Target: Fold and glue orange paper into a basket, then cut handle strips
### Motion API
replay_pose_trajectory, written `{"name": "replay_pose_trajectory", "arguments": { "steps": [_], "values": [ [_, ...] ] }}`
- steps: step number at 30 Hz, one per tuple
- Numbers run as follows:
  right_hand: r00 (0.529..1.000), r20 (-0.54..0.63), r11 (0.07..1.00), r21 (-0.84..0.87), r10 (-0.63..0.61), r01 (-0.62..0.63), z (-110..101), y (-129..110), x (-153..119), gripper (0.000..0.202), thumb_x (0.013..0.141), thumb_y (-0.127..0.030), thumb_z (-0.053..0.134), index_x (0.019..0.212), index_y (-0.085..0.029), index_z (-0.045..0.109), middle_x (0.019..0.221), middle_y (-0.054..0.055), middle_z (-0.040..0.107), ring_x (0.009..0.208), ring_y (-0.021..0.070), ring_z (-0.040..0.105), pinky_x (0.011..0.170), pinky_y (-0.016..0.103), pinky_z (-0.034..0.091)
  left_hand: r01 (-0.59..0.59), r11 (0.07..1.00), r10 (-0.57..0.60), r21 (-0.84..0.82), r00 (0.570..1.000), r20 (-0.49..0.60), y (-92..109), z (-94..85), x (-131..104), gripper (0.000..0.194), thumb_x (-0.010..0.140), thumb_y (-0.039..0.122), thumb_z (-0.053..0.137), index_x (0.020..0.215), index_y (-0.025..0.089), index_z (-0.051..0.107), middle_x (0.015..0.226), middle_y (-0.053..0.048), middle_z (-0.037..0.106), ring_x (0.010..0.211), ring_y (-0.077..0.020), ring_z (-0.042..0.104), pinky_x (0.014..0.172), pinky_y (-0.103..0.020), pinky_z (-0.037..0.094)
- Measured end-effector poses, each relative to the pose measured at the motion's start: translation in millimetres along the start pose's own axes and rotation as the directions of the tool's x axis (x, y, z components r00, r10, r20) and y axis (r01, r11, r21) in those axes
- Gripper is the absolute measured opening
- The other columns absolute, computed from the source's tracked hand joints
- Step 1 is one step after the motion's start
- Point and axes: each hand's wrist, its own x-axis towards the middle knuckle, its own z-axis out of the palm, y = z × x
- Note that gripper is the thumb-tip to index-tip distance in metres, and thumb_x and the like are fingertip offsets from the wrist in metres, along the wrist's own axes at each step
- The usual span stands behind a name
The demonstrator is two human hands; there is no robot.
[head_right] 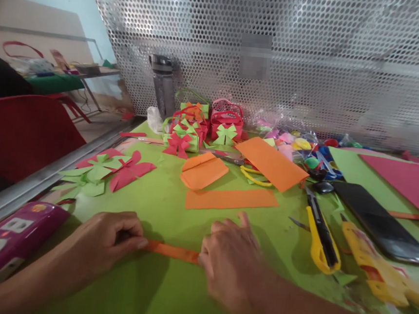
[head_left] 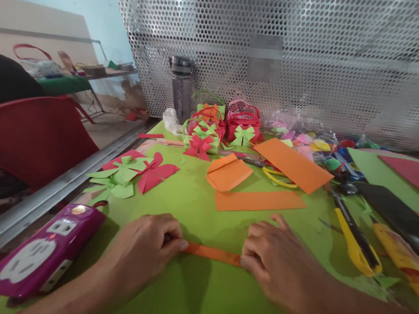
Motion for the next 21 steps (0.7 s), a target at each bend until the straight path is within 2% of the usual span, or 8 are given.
{"name": "replay_pose_trajectory", "arguments": {
  "steps": [7,11,17,21],
  "values": [
    [1.0,-0.006,1.0,0.016,0.014,-0.013,-2.4,-2.0,2.2,0.022,0.075,-0.016,0.058,0.053,-0.019,0.059,0.066,0.001,0.056,0.065,0.0153,0.052,0.099,0.06,0.016,-0.016,0.998,0.018,0.059,0.999,-0.029,-4.8,4.1,0.1,0.021,0.075,0.031,0.054,0.058,0.02,0.056,0.059,0.003,0.058,0.053,-0.0132,0.049,0.052,-0.025,0.029],
    [0.999,0.02,0.999,0.021,0.029,-0.029,-3.9,-3.0,1.7,0.023,0.075,-0.016,0.059,0.053,-0.019,0.058,0.067,0.001,0.056,0.069,0.016,0.053,0.099,0.056,0.019,-0.019,0.994,0.022,0.105,0.999,-0.026,-6.2,4.1,-1.5,0.021,0.076,0.032,0.052,0.058,0.021,0.056,0.059,0.002,0.057,0.053,-0.0147,0.049,0.051,-0.025,0.028],
    [0.999,-0.028,0.999,0.028,0.018,-0.017,-0.8,-0.7,-1.1,0.018,0.074,-0.017,0.062,0.057,-0.019,0.059,0.069,0.0,0.056,0.072,0.0163,0.054,0.098,0.053,0.023,-0.019,0.987,0.024,0.159,0.999,-0.03,-5.5,4.7,-1.2,0.019,0.077,0.028,0.048,0.061,0.022,0.055,0.057,0.003,0.056,0.052,-0.0151,0.048,0.052,-0.025,0.028],
    [0.999,0.039,0.999,0.012,0.037,-0.038,-3.2,-1.8,1.4,0.019,0.076,-0.018,0.06,0.058,-0.019,0.06,0.071,0.001,0.059,0.073,0.0167,0.054,0.098,0.053,0.023,-0.011,0.986,0.014,0.165,1.0,-0.016,-3.2,4.6,-0.8,0.019,0.078,0.027,0.048,0.062,0.021,0.053,0.06,0.002,0.057,0.055,-0.0151,0.049,0.053,-0.025,0.028]
  ]
}}
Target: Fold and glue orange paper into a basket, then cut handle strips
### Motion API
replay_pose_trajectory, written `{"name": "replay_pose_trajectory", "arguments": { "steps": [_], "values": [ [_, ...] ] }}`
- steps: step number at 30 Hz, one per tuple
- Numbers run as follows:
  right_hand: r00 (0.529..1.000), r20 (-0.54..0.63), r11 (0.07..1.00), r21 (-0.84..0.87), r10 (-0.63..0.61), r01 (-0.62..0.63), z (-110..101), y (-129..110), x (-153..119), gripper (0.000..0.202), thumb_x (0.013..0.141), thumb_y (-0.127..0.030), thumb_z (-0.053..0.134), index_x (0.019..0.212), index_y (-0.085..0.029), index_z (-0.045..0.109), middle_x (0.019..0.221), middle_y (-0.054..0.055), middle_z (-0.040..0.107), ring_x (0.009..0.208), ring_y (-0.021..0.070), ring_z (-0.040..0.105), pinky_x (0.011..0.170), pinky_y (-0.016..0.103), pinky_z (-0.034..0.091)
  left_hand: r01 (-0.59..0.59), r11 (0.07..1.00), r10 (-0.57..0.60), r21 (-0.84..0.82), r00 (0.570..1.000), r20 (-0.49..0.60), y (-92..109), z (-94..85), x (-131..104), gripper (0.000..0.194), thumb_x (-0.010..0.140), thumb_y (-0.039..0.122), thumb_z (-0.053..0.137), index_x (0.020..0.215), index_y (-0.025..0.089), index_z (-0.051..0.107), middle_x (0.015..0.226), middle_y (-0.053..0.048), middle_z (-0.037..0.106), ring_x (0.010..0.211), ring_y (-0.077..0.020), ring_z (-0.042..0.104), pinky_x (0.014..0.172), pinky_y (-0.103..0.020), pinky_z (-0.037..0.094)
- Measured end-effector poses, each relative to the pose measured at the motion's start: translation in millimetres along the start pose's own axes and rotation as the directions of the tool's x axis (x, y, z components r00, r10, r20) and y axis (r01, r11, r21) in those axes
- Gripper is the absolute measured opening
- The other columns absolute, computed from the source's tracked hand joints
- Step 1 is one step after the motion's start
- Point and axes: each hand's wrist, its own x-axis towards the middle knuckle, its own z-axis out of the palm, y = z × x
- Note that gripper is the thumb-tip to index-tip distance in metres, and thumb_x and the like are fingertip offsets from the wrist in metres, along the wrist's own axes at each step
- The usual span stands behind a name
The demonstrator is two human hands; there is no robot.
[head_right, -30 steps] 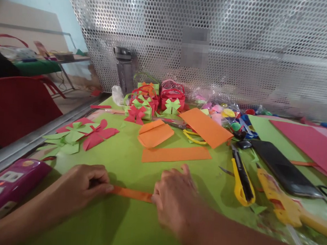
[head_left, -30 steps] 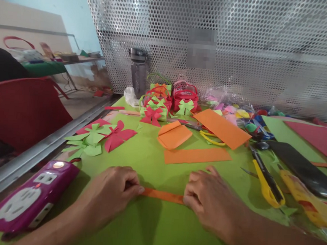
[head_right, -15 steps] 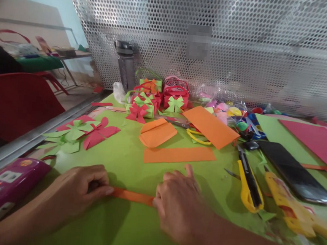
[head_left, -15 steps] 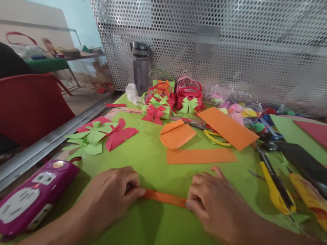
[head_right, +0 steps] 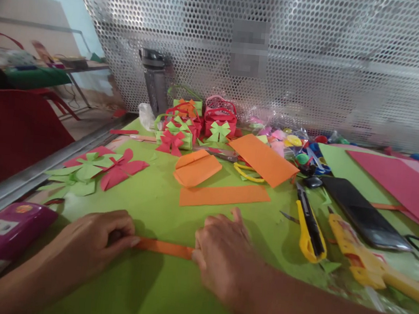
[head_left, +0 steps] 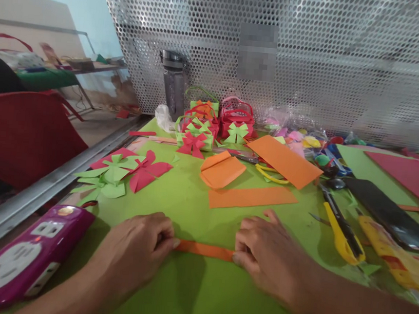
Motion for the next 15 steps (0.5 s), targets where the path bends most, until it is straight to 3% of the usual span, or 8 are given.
{"name": "replay_pose_trajectory", "arguments": {
  "steps": [5,15],
  "values": [
    [1.0,-0.007,1.0,-0.012,0.013,-0.013,0.1,-0.6,1.4,0.018,0.076,-0.019,0.061,0.057,-0.019,0.061,0.071,0.002,0.059,0.073,0.0171,0.054,0.098,0.053,0.023,-0.007,0.999,0.007,0.051,1.0,-0.011,3.8,-1.8,-4.4,0.019,0.081,0.023,0.044,0.064,0.021,0.053,0.062,0.002,0.057,0.055,-0.0147,0.049,0.052,-0.025,0.025],
    [1.0,-0.011,1.0,-0.027,0.012,-0.012,-4.4,-5.0,-1.4,0.021,0.077,-0.017,0.059,0.056,-0.019,0.062,0.066,0.0,0.059,0.072,0.0162,0.055,0.098,0.051,0.024,0.02,0.998,-0.023,0.057,0.998,0.066,9.6,-9.0,-4.6,0.019,0.083,0.024,0.043,0.067,0.019,0.052,0.066,0.0,0.056,0.06,-0.0148,0.049,0.055,-0.026,0.026]
  ]
}}
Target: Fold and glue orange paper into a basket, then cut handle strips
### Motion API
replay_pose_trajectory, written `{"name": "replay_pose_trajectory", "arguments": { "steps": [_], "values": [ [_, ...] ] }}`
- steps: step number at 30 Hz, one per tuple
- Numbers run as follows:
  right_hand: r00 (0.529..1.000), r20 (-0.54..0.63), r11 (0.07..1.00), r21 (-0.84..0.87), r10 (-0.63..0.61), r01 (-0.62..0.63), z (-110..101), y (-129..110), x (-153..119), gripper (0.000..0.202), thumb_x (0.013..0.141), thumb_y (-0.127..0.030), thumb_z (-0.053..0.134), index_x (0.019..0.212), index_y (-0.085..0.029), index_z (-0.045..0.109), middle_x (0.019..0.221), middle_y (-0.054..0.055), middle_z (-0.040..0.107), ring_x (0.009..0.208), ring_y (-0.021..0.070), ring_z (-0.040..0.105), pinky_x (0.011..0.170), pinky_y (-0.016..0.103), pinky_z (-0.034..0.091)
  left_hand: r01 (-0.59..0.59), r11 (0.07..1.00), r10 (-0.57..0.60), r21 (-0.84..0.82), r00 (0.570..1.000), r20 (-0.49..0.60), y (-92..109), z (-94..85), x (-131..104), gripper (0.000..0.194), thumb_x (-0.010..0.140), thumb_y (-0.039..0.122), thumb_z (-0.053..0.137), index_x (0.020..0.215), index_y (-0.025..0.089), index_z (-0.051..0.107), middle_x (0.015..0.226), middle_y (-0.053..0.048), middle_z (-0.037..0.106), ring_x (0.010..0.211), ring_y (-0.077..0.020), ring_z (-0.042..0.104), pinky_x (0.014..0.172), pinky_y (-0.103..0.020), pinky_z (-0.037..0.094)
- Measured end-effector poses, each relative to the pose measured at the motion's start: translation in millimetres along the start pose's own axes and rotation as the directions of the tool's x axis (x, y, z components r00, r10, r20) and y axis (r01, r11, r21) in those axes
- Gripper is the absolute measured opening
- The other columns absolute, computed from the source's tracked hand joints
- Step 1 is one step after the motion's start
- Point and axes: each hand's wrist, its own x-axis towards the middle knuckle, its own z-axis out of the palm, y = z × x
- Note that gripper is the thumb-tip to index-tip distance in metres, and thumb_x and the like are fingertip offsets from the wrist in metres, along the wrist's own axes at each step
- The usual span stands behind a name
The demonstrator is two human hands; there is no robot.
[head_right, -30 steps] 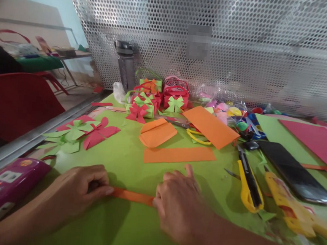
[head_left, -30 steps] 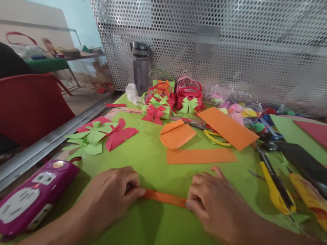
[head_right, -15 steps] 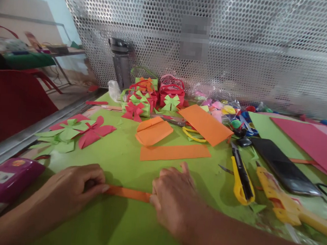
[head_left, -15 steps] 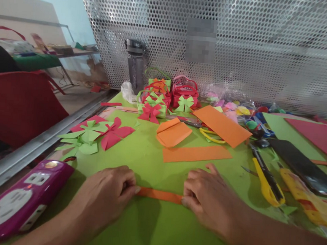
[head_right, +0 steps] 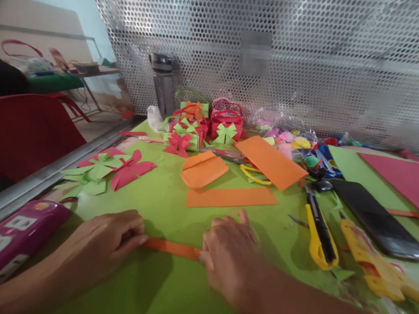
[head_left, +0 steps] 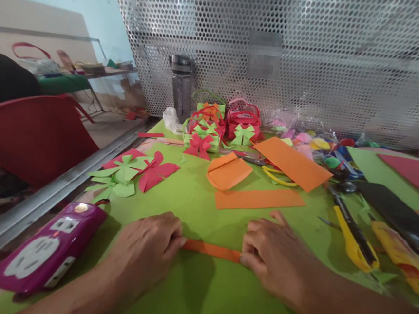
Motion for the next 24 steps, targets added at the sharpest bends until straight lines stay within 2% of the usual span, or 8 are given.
{"name": "replay_pose_trajectory", "arguments": {
  "steps": [9,13,19,22,24],
  "values": [
    [0.997,0.075,0.996,-0.09,0.009,-0.002,-4.6,-3.3,0.6,0.023,0.08,-0.016,0.054,0.058,-0.017,0.06,0.074,0.003,0.061,0.08,0.0183,0.056,0.1,0.051,0.021,-0.083,0.994,0.083,0.067,0.996,-0.007,-2.7,7.1,-0.6,0.022,0.087,0.021,0.037,0.068,0.019,0.048,0.07,-0.001,0.056,0.064,-0.0161,0.052,0.058,-0.028,0.029],
    [0.996,0.088,0.996,-0.093,0.005,0.003,-5.4,-3.7,-0.6,0.022,0.082,-0.017,0.053,0.061,-0.017,0.062,0.076,0.004,0.062,0.08,0.0188,0.057,0.099,0.051,0.022,-0.084,0.994,0.084,0.066,0.996,-0.005,-2.1,6.6,0.2,0.022,0.087,0.021,0.037,0.068,0.019,0.048,0.071,-0.001,0.056,0.064,-0.0167,0.052,0.058,-0.028,0.029],
    [0.996,0.085,0.996,-0.093,0.0,0.008,-6.8,-5.1,0.3,0.022,0.081,-0.016,0.052,0.061,-0.016,0.06,0.076,0.005,0.063,0.08,0.0193,0.057,0.096,0.048,0.026,-0.108,0.992,0.109,0.064,0.994,-0.014,-3.0,7.3,2.7,0.021,0.086,0.02,0.038,0.066,0.019,0.045,0.069,-0.001,0.055,0.062,-0.0162,0.051,0.057,-0.028,0.029],
    [0.996,0.09,0.998,-0.061,-0.002,0.007,-6.8,-2.5,1.8,0.021,0.08,-0.019,0.055,0.058,-0.016,0.056,0.074,0.004,0.062,0.078,0.0193,0.057,0.096,0.051,0.024,-0.151,0.984,0.154,0.089,0.988,-0.025,-6.3,8.8,3.2,0.019,0.085,0.021,0.038,0.068,0.02,0.046,0.068,0.0,0.056,0.061,-0.0167,0.051,0.056,-0.028,0.029],
    [0.999,0.05,1.0,-0.013,-0.022,0.023,-6.0,1.7,1.9,0.016,0.077,-0.02,0.057,0.062,-0.017,0.053,0.073,0.002,0.061,0.077,0.0184,0.056,0.096,0.052,0.024,-0.172,0.979,0.176,0.108,0.984,-0.021,-8.7,9.4,2.6,0.016,0.086,0.022,0.039,0.074,0.021,0.049,0.07,0.0,0.057,0.062,-0.018,0.053,0.056,-0.029,0.031]
  ]
}}
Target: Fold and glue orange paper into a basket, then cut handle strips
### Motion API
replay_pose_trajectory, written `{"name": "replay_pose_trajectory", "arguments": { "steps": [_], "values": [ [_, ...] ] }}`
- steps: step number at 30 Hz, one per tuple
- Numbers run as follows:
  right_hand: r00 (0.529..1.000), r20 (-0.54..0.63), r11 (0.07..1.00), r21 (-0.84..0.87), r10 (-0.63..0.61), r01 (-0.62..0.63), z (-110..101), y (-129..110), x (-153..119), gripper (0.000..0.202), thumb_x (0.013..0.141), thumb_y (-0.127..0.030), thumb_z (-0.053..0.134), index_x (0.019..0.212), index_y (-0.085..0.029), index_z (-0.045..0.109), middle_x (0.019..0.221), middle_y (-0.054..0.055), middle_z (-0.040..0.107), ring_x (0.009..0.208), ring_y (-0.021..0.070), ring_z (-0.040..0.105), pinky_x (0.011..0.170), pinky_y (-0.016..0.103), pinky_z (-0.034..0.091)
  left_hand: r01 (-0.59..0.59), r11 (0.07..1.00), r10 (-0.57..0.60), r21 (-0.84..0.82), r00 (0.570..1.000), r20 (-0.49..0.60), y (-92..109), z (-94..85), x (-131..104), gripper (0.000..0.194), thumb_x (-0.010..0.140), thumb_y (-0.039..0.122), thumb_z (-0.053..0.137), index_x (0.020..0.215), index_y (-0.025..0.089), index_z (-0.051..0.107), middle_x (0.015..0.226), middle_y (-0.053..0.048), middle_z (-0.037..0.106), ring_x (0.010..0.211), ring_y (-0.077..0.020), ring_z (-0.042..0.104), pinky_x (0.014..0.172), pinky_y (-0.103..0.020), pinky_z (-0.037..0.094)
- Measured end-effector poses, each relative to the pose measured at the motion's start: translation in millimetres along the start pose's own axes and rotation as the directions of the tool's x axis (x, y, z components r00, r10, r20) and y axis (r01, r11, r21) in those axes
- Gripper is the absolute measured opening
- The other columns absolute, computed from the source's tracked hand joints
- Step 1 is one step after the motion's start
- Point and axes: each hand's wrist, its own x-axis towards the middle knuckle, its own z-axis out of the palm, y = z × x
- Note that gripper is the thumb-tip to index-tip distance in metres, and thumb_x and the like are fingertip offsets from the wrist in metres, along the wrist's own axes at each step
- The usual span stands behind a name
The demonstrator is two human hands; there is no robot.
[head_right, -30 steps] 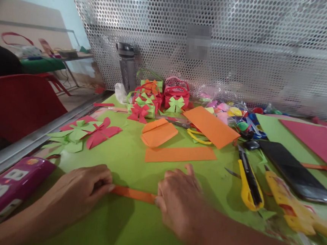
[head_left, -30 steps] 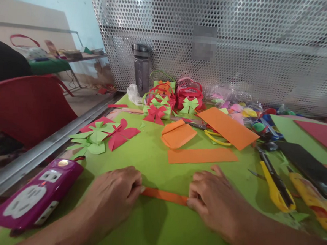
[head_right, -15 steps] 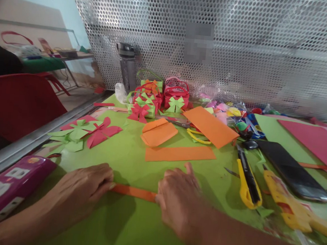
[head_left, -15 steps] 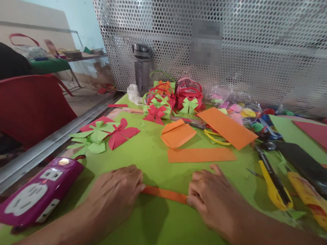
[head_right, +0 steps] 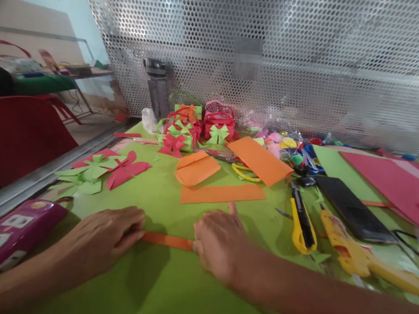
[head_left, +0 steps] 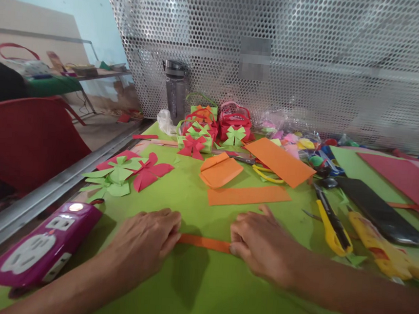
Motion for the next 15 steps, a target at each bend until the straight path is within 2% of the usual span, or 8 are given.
{"name": "replay_pose_trajectory", "arguments": {
  "steps": [2,3,6,8,10,13,15],
  "values": [
    [0.998,-0.054,0.998,0.051,-0.023,0.026,1,4,-1,0.011,0.074,-0.02,0.059,0.067,-0.018,0.051,0.071,-0.001,0.059,0.075,0.0168,0.055,0.096,0.052,0.024,-0.022,0.999,0.022,0.033,1.0,-0.01,-1,0.2,-1,0.016,0.087,0.022,0.038,0.093,0.021,0.053,0.077,-0.001,0.059,0.066,-0.0197,0.056,0.059,-0.031,0.033],
    [0.997,-0.073,0.997,0.073,-0.033,0.038,0,6,-2,0.01,0.074,-0.019,0.059,0.07,-0.019,0.05,0.071,-0.002,0.058,0.075,0.0161,0.054,0.096,0.053,0.024,-0.044,0.997,0.045,0.065,0.999,-0.015,-1,0.0,-1,0.024,0.088,0.021,0.036,0.108,0.022,0.051,0.081,-0.002,0.06,0.067,-0.0204,0.057,0.061,-0.032,0.034],
    [0.997,-0.065,0.994,0.101,-0.04,0.047,-2,7,-4,0.01,0.074,-0.018,0.058,0.072,-0.019,0.048,0.073,-0.002,0.058,0.076,0.0161,0.054,0.096,0.054,0.023,-0.177,0.956,0.182,0.233,0.983,0.002,2,-1.4,1,0.058,0.084,0.009,0.037,0.138,0.03,0.026,0.085,-0.003,0.058,0.069,-0.0213,0.058,0.064,-0.034,0.035],
    [0.998,-0.061,0.993,0.106,-0.036,0.042,-4,6,-5,0.009,0.073,-0.017,0.057,0.072,-0.019,0.048,0.075,0.0,0.059,0.079,0.0172,0.054,0.096,0.054,0.024,-0.292,0.886,0.305,0.359,0.952,0.021,5,-2.7,3,0.078,0.077,0.002,0.041,0.141,0.037,0.014,0.086,-0.002,0.055,0.071,-0.0214,0.058,0.065,-0.034,0.034],
    [0.997,-0.076,0.993,0.114,-0.033,0.042,-4,4,-6,0.008,0.072,-0.017,0.057,0.073,-0.019,0.05,0.075,0.0,0.06,0.08,0.0179,0.055,0.096,0.054,0.023,-0.383,0.796,0.417,0.469,0.908,0.035,8,-4.3,6,0.089,0.072,0.0,0.045,0.141,0.042,0.009,0.088,-0.002,0.053,0.071,-0.0209,0.056,0.065,-0.034,0.032],
    [0.993,-0.11,0.992,0.117,-0.042,0.054,-2,5,-6,0.004,0.072,-0.017,0.056,0.073,-0.019,0.052,0.076,0.0,0.061,0.081,0.0181,0.056,0.097,0.054,0.022,-0.476,0.668,0.531,0.572,0.843,0.081,11,-6.0,10,0.087,0.076,0.005,0.049,0.14,0.046,0.007,0.087,-0.001,0.052,0.065,-0.0186,0.053,0.06,-0.033,0.028],
    [0.991,-0.128,0.992,0.111,-0.046,0.061,0,5,-6,0.003,0.073,-0.017,0.056,0.074,-0.018,0.053,0.077,0.0,0.062,0.081,0.018,0.056,0.097,0.055,0.021,-0.507,0.618,0.584,0.601,0.808,0.081,11,-5.9,12,0.082,0.08,0.01,0.049,0.14,0.046,0.008,0.084,-0.001,0.051,0.061,-0.0167,0.049,0.058,-0.032,0.025]
  ]
}}
